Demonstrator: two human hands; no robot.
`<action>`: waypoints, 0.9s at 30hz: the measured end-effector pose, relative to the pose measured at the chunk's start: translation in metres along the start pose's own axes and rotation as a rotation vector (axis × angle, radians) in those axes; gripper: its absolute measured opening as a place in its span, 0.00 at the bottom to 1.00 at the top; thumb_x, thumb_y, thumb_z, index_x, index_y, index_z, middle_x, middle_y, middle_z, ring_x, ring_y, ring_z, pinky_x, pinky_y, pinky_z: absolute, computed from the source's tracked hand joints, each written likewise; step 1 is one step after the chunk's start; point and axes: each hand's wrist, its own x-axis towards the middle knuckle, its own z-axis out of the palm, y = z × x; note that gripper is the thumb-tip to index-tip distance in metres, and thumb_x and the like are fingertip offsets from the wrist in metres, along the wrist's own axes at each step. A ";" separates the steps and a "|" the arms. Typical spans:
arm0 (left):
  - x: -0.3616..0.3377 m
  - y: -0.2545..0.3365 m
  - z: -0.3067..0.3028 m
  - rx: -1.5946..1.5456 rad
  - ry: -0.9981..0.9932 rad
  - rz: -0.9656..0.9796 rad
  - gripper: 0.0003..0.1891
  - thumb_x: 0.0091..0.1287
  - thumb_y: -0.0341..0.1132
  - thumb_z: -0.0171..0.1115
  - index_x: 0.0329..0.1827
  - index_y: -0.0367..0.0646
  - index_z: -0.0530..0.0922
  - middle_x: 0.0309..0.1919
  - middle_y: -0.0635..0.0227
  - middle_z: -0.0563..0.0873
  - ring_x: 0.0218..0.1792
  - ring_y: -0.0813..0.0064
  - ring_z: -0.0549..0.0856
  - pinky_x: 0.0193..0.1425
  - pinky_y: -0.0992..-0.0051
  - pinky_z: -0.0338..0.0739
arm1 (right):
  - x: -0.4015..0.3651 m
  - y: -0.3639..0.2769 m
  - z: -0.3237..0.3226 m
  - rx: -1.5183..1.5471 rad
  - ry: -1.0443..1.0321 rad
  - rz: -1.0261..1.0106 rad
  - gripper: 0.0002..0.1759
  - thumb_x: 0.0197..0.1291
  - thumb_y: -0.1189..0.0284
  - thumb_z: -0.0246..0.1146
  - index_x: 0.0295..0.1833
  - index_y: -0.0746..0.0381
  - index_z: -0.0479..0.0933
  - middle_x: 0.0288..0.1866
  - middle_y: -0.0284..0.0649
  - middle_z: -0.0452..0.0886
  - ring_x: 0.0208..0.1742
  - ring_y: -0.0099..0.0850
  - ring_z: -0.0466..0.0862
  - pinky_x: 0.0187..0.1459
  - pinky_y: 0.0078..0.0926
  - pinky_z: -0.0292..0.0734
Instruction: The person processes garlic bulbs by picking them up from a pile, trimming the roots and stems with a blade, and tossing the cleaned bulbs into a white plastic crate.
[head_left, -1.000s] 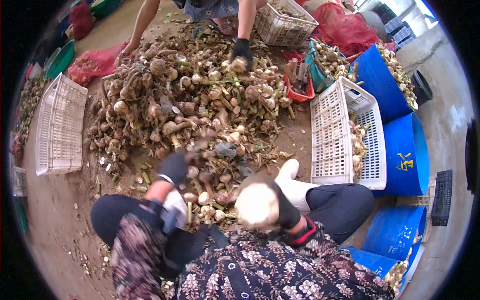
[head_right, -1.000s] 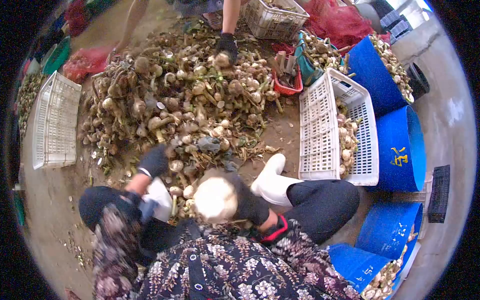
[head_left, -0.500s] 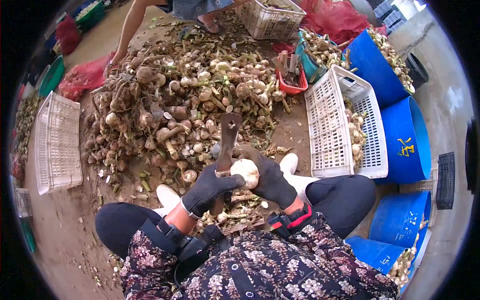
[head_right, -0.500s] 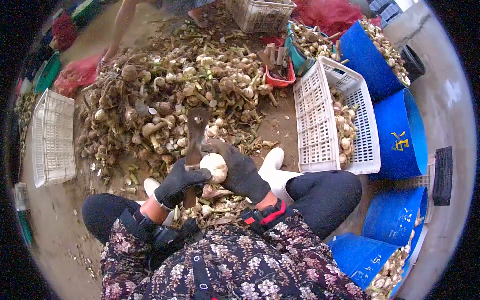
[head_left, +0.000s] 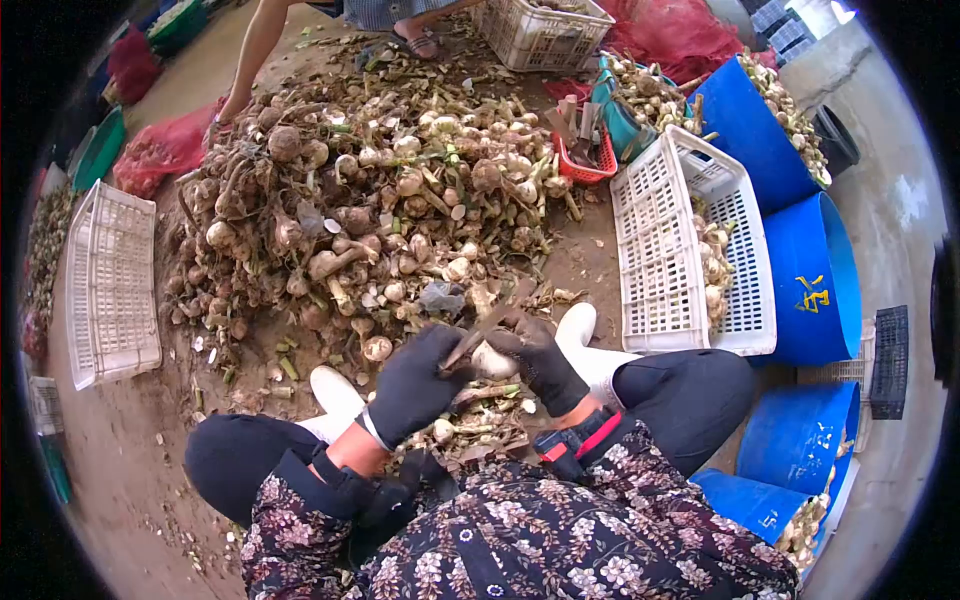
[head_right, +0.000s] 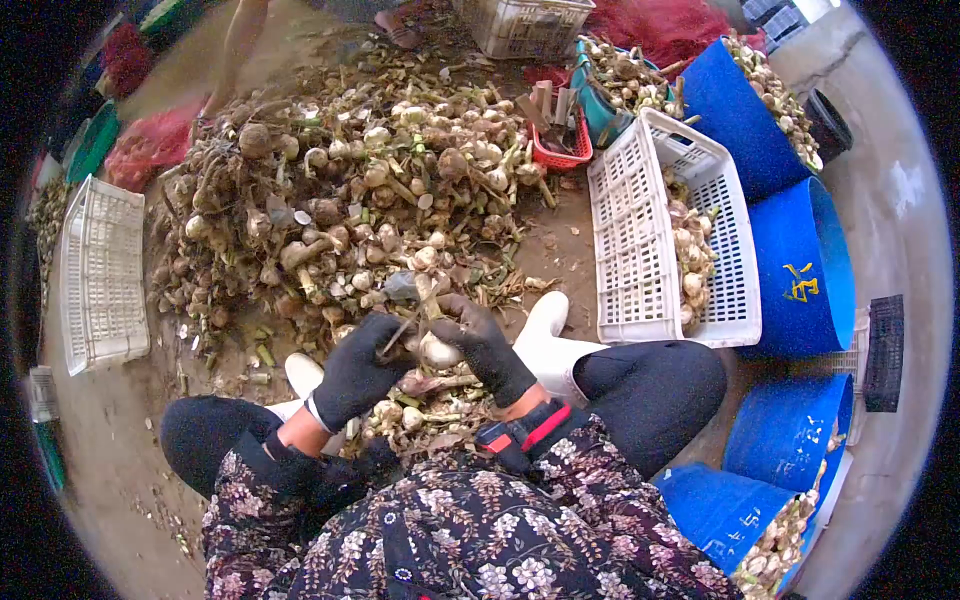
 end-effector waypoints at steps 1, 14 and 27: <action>0.001 -0.001 -0.002 0.058 -0.010 -0.028 0.15 0.57 0.39 0.66 0.45 0.47 0.76 0.40 0.60 0.80 0.41 0.53 0.82 0.42 0.60 0.76 | -0.003 -0.006 0.000 -0.003 0.000 0.004 0.18 0.59 0.67 0.65 0.52 0.66 0.75 0.44 0.37 0.80 0.47 0.28 0.78 0.51 0.28 0.74; 0.004 -0.024 -0.004 0.098 -0.114 -0.186 0.16 0.57 0.40 0.65 0.45 0.43 0.76 0.34 0.49 0.84 0.39 0.47 0.83 0.43 0.55 0.75 | -0.008 -0.001 -0.001 -0.249 0.037 -0.268 0.15 0.58 0.69 0.64 0.50 0.63 0.78 0.48 0.37 0.81 0.48 0.27 0.79 0.51 0.28 0.74; 0.014 -0.004 -0.041 -0.381 0.054 -0.415 0.15 0.57 0.34 0.69 0.44 0.38 0.78 0.26 0.72 0.82 0.24 0.85 0.77 0.27 0.81 0.72 | -0.070 -0.013 -0.205 -0.956 0.251 -0.421 0.10 0.57 0.72 0.63 0.45 0.60 0.78 0.37 0.39 0.81 0.40 0.28 0.80 0.44 0.24 0.76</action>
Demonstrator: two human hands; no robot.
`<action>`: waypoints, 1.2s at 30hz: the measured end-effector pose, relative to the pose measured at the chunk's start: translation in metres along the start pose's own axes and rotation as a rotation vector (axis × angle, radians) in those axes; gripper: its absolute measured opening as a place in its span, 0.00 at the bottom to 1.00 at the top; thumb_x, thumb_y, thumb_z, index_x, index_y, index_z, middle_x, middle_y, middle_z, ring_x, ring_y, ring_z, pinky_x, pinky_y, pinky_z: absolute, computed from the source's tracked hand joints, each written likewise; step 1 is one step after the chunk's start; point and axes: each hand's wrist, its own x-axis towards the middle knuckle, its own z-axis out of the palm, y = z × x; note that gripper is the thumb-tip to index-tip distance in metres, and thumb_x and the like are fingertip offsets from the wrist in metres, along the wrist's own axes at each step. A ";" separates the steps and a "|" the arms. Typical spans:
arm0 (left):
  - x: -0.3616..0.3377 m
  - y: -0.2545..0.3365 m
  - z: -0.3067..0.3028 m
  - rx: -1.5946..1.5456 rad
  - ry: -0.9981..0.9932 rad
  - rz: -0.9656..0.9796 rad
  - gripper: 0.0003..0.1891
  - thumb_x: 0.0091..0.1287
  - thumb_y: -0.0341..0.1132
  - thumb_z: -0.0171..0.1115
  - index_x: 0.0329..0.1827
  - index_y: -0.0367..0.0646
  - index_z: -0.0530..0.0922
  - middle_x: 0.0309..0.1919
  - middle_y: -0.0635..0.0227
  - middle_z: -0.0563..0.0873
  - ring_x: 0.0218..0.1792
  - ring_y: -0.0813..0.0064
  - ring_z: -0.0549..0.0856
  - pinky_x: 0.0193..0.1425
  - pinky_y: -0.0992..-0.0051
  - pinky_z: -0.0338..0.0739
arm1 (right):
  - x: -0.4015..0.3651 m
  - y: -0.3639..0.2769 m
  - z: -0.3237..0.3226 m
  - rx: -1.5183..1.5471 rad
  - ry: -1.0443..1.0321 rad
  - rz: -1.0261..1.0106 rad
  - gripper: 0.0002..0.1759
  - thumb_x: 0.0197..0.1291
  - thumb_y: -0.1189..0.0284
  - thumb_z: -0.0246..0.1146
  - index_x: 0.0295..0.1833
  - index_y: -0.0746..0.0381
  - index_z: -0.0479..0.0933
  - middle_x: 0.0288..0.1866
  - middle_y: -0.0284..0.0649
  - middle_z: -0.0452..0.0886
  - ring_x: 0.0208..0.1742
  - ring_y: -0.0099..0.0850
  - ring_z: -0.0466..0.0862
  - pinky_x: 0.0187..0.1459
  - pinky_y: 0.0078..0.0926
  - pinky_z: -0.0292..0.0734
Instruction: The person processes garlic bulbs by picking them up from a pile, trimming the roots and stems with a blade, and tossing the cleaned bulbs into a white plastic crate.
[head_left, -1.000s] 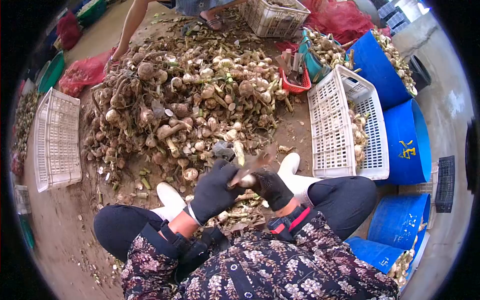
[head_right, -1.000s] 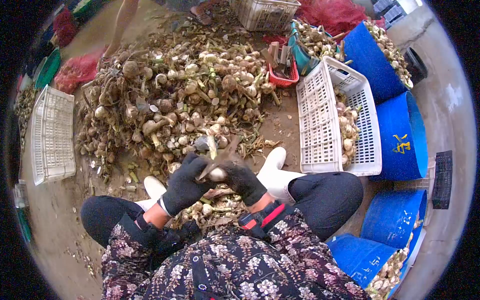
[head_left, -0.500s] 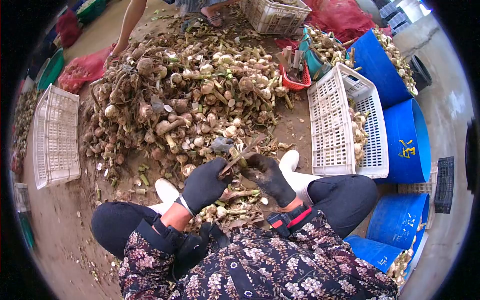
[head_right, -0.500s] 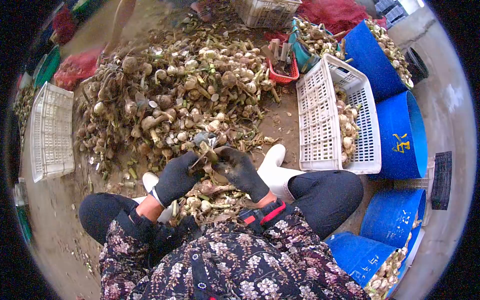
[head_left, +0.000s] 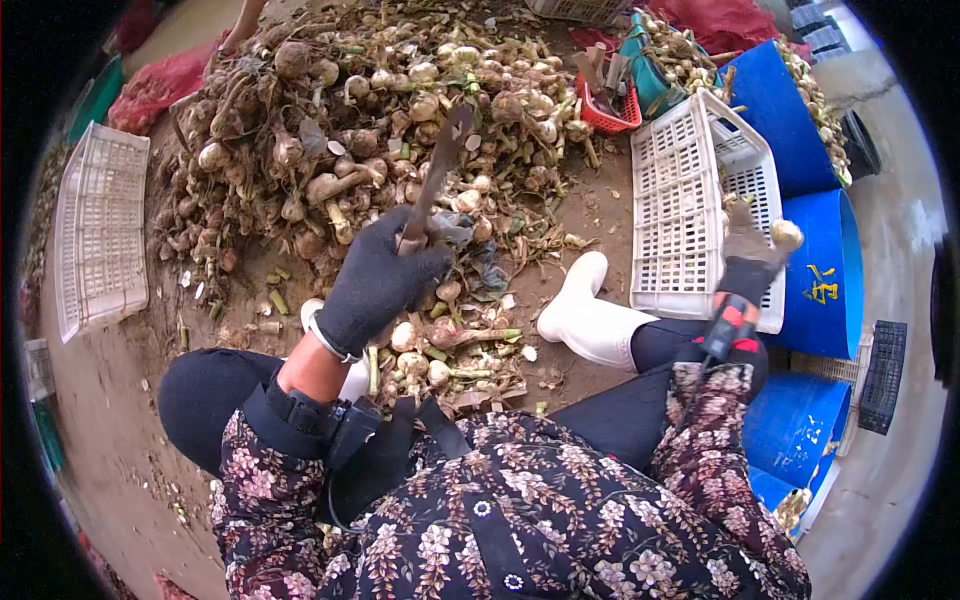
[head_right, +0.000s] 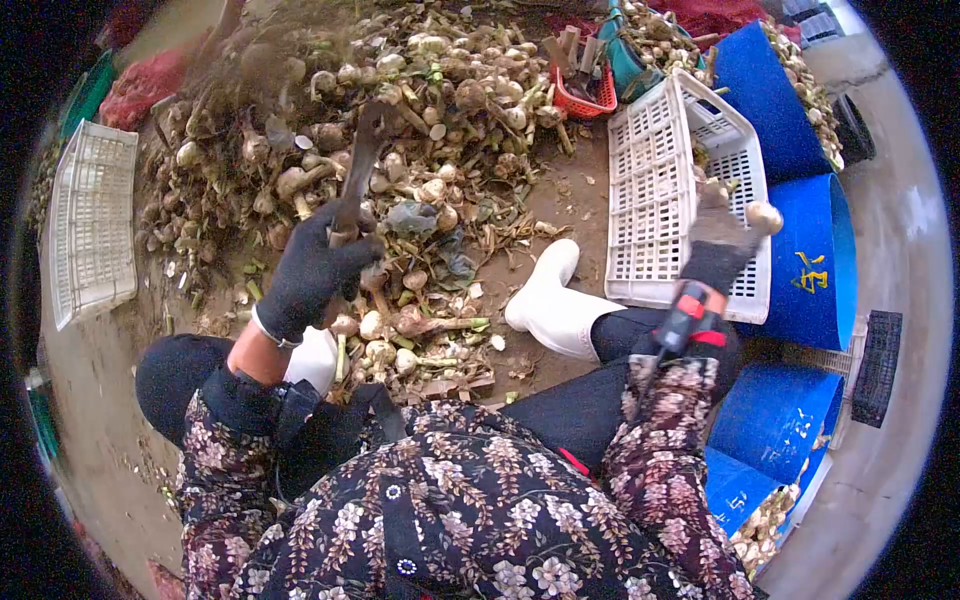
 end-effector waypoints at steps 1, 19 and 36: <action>-0.001 0.006 -0.002 -0.083 0.007 -0.013 0.14 0.57 0.33 0.69 0.44 0.39 0.79 0.26 0.73 0.82 0.25 0.85 0.77 0.28 0.81 0.72 | -0.018 -0.005 0.025 -0.118 -0.044 -0.054 0.10 0.58 0.71 0.63 0.45 0.60 0.78 0.37 0.39 0.81 0.40 0.28 0.80 0.45 0.23 0.76; -0.009 -0.014 -0.028 -0.015 0.177 0.089 0.11 0.58 0.32 0.68 0.40 0.39 0.78 0.26 0.73 0.81 0.21 0.87 0.76 0.22 0.81 0.72 | 0.000 -0.033 0.320 -0.671 -0.796 0.216 0.39 0.53 0.64 0.59 0.71 0.61 0.56 0.65 0.60 0.68 0.56 0.51 0.79 0.52 0.45 0.76; -0.021 -0.009 0.011 0.441 0.113 0.293 0.16 0.57 0.42 0.67 0.42 0.44 0.76 0.35 0.51 0.83 0.40 0.46 0.82 0.40 0.58 0.77 | 0.056 -0.143 0.160 0.279 -0.249 0.057 0.21 0.55 0.69 0.68 0.54 0.61 0.73 0.40 0.32 0.79 0.37 0.24 0.77 0.39 0.24 0.75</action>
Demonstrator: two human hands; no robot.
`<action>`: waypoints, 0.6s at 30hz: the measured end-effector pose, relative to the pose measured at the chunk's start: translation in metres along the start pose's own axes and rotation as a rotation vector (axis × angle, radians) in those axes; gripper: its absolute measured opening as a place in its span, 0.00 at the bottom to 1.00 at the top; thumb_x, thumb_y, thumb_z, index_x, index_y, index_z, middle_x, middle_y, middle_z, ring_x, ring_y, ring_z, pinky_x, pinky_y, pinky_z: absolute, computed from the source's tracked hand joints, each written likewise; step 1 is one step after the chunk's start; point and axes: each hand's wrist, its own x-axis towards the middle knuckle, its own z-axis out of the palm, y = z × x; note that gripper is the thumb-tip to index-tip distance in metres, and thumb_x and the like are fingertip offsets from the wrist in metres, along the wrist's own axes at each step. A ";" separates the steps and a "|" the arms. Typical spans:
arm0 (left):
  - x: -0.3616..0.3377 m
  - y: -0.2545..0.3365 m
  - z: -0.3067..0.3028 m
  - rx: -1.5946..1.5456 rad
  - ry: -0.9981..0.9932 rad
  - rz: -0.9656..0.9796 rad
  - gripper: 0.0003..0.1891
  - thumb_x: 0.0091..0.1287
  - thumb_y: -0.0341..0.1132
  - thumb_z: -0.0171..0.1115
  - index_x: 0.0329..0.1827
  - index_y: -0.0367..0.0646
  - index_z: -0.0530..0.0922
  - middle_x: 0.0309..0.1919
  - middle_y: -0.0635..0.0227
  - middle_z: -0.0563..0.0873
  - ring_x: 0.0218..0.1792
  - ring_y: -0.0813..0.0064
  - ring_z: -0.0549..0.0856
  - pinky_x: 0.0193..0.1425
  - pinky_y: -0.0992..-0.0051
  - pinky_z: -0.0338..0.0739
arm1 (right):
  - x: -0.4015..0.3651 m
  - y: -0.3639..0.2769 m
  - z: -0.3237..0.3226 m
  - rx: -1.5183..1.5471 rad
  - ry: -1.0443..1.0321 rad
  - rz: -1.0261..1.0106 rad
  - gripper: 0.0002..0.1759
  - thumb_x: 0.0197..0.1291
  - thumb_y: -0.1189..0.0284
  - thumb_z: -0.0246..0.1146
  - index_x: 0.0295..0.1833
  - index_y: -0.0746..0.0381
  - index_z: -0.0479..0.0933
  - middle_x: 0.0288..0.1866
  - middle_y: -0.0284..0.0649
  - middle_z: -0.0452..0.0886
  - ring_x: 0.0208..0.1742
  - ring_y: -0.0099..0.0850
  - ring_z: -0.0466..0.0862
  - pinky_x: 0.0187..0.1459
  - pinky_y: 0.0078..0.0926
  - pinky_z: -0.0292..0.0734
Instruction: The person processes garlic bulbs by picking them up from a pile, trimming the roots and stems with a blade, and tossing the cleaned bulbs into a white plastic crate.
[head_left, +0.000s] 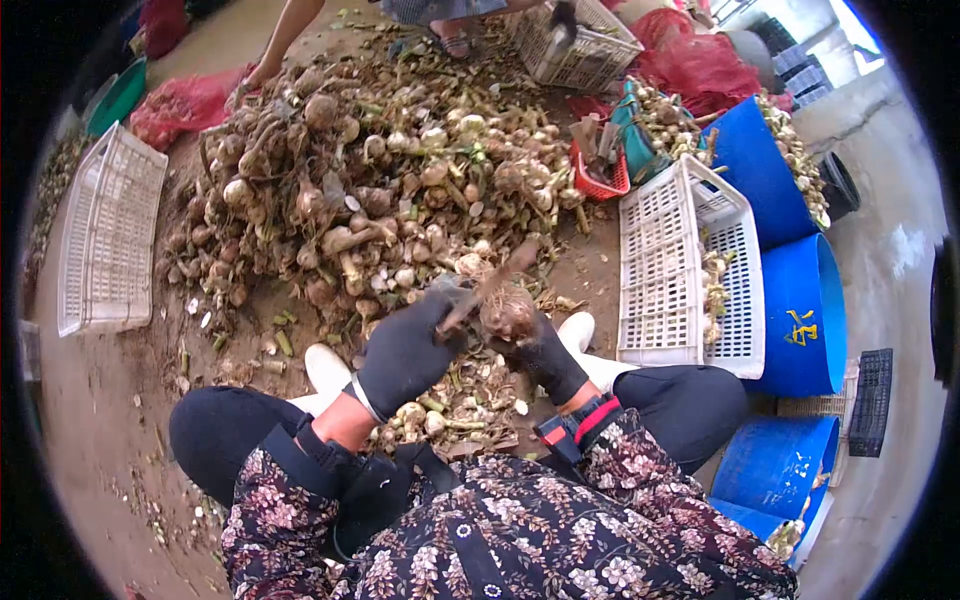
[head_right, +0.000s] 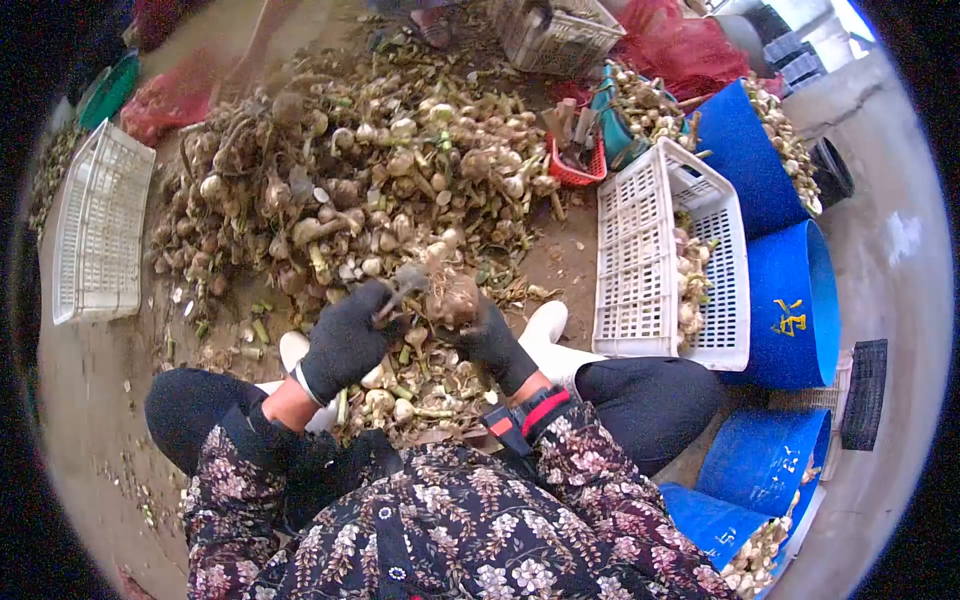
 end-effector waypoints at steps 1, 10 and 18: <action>-0.002 0.002 0.002 0.024 -0.031 0.047 0.14 0.58 0.42 0.66 0.41 0.45 0.75 0.33 0.54 0.82 0.36 0.46 0.82 0.36 0.56 0.76 | -0.005 -0.004 -0.002 -0.011 0.032 0.112 0.18 0.56 0.69 0.68 0.52 0.60 0.75 0.36 0.31 0.79 0.30 0.21 0.75 0.29 0.21 0.72; -0.012 0.007 0.010 0.290 -0.037 0.286 0.12 0.54 0.34 0.64 0.40 0.45 0.73 0.32 0.58 0.80 0.31 0.54 0.83 0.31 0.57 0.74 | -0.017 0.038 0.012 0.423 0.082 0.401 0.22 0.58 0.68 0.68 0.54 0.64 0.69 0.45 0.38 0.78 0.42 0.27 0.77 0.46 0.23 0.77; -0.013 0.005 0.011 0.272 -0.098 0.249 0.12 0.52 0.33 0.64 0.39 0.44 0.74 0.33 0.57 0.81 0.33 0.52 0.83 0.33 0.57 0.75 | -0.009 0.128 0.033 0.900 -0.062 0.227 0.16 0.67 0.69 0.57 0.56 0.64 0.68 0.50 0.39 0.76 0.48 0.27 0.77 0.53 0.22 0.75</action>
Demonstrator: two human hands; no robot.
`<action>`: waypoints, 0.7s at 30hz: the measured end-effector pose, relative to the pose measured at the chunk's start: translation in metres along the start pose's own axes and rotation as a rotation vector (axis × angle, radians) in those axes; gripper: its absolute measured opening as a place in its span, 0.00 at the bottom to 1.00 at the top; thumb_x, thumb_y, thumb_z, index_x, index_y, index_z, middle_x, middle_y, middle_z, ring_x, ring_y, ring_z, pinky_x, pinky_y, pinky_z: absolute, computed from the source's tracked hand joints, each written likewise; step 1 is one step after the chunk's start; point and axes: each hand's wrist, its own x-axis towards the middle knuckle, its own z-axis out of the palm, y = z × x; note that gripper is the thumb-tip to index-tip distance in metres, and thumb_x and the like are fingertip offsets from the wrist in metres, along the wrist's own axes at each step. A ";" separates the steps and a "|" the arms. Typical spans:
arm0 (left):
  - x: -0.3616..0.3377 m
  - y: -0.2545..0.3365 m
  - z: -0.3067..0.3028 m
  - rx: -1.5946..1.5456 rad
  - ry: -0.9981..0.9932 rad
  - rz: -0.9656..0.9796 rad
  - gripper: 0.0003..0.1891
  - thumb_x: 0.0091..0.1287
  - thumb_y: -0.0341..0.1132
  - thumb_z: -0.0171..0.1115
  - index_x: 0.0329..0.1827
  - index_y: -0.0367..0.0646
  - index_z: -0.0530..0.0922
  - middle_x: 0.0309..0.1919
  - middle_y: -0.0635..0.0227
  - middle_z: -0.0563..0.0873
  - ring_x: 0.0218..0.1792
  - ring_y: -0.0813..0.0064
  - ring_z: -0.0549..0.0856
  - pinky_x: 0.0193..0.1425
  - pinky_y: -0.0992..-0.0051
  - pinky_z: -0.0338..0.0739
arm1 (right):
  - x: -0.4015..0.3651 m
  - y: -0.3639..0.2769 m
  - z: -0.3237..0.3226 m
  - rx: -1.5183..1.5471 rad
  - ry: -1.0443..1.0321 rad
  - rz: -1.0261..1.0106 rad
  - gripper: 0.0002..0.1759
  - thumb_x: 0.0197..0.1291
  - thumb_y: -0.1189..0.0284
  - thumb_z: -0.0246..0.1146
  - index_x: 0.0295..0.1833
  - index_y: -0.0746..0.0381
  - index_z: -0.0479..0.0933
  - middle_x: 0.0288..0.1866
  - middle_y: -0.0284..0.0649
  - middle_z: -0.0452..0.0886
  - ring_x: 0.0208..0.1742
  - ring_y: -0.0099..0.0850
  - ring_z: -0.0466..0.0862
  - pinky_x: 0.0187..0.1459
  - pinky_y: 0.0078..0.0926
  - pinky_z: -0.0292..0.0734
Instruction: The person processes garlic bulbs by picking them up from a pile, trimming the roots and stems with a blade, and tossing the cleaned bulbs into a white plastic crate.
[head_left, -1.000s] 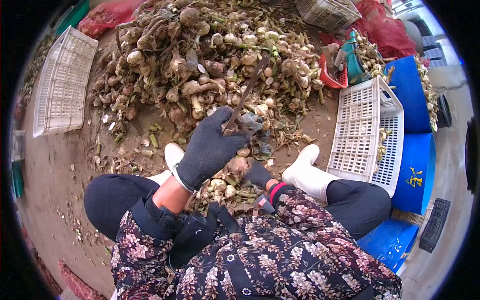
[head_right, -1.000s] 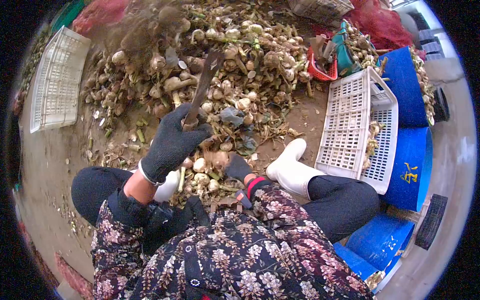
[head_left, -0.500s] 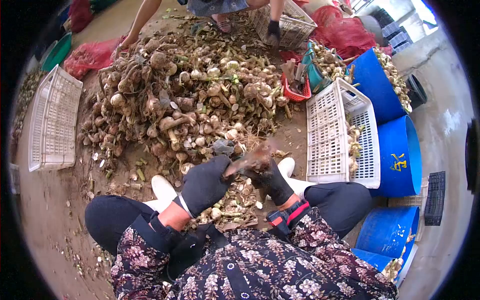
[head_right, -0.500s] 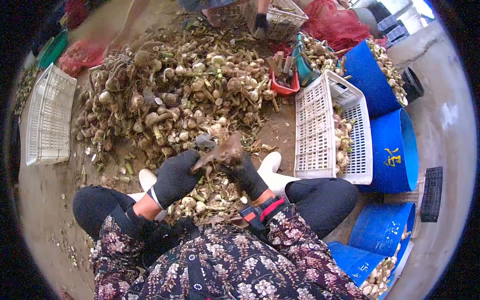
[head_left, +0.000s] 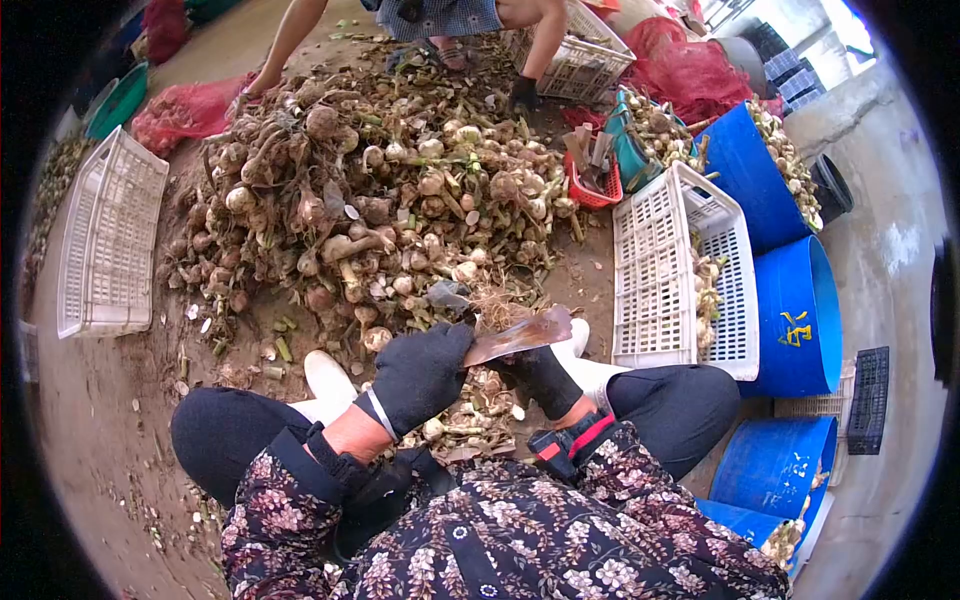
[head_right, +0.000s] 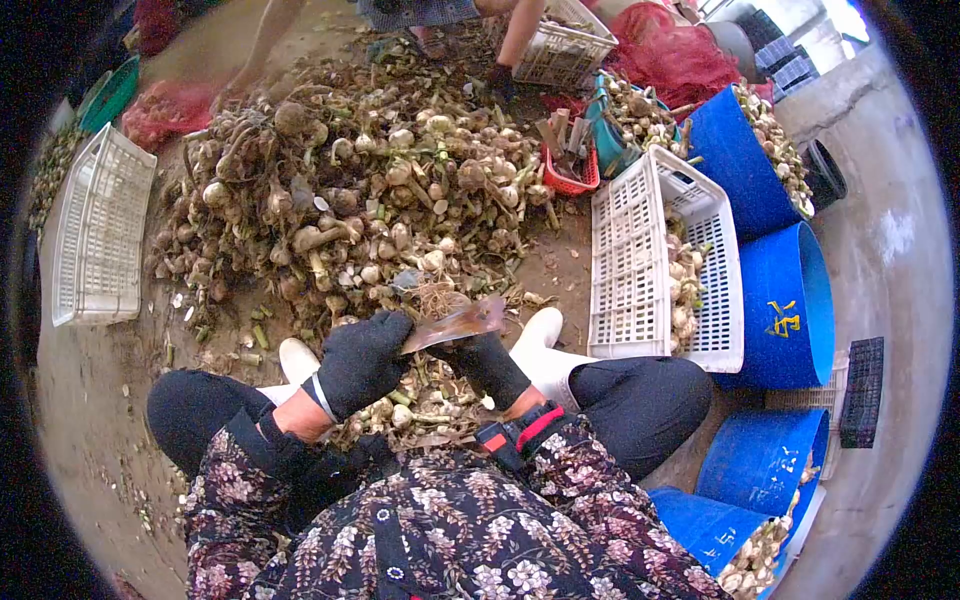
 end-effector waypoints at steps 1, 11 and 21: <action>-0.001 0.000 0.001 -0.017 -0.001 -0.003 0.12 0.52 0.33 0.64 0.39 0.44 0.74 0.33 0.57 0.81 0.33 0.51 0.83 0.34 0.57 0.75 | -0.001 -0.004 0.002 0.001 0.000 -0.001 0.16 0.67 0.69 0.57 0.56 0.64 0.68 0.50 0.39 0.76 0.48 0.27 0.77 0.53 0.22 0.75; -0.001 -0.009 0.015 -0.058 0.042 0.063 0.15 0.48 0.35 0.67 0.38 0.44 0.74 0.30 0.56 0.80 0.32 0.50 0.82 0.33 0.56 0.74 | -0.028 -0.101 0.079 -0.522 -0.048 -0.083 0.15 0.55 0.68 0.68 0.43 0.67 0.80 0.39 0.41 0.85 0.37 0.24 0.81 0.39 0.25 0.77; 0.009 -0.022 0.020 0.039 0.080 0.191 0.16 0.43 0.35 0.68 0.35 0.45 0.74 0.28 0.58 0.79 0.30 0.51 0.81 0.31 0.57 0.73 | -0.063 -0.126 0.119 -0.756 0.044 -0.234 0.12 0.55 0.70 0.67 0.37 0.69 0.81 0.27 0.42 0.84 0.28 0.21 0.78 0.29 0.25 0.74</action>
